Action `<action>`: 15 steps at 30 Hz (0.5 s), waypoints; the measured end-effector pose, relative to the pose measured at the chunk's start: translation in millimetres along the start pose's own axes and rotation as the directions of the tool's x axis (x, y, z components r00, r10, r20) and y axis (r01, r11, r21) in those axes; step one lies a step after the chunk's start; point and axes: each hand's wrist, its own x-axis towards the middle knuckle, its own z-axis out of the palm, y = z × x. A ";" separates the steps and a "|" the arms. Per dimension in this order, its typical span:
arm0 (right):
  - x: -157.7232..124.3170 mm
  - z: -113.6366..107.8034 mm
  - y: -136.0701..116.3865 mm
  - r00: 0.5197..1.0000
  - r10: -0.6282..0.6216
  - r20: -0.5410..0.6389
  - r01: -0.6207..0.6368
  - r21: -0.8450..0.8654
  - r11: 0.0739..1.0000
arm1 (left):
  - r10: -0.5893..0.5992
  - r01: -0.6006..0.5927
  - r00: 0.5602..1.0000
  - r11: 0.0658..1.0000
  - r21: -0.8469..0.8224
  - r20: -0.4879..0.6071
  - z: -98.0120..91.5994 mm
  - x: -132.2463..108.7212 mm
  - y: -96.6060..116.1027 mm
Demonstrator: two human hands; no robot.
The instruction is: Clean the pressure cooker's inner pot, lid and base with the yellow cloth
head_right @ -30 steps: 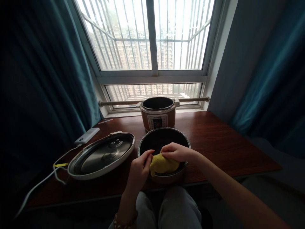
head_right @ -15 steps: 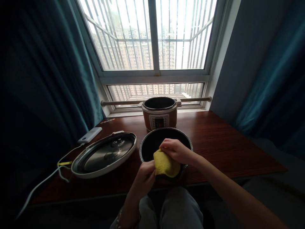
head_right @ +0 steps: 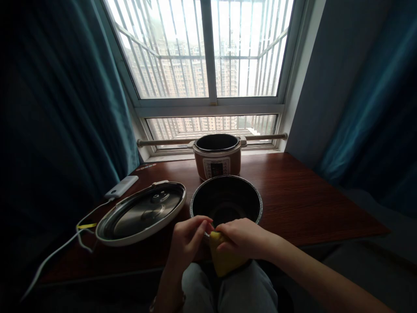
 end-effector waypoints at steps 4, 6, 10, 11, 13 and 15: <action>-8.2 6.0 -2.5 1.000 -0.014 -0.009 0.012 -0.155 0.988 | 0.010 -0.039 0.995 0.959 0.282 0.102 8.5 6.2 -7.3; -14.0 3.2 0.7 1.000 -0.018 -0.006 0.016 -0.164 0.986 | 0.009 -0.051 0.992 0.941 0.335 0.128 10.9 6.6 -8.5; -28.1 -12.0 13.2 0.999 -0.014 0.041 0.018 -0.118 0.993 | 0.014 -0.058 0.990 0.948 0.314 0.141 10.7 5.3 -7.8; -31.1 -17.0 17.6 0.999 -0.012 0.051 0.017 -0.107 0.994 | 0.024 -0.065 0.991 0.947 0.314 0.133 10.4 5.2 -7.6; -35.2 -27.7 28.5 0.997 -0.010 0.070 0.015 -0.079 0.997 | 0.042 -0.080 0.992 0.939 0.336 0.121 10.3 5.6 -7.4; -36.3 -38.5 42.5 0.996 -0.018 0.093 0.021 -0.041 0.999 | 0.041 -0.089 0.989 0.928 0.362 0.139 10.2 6.4 -7.3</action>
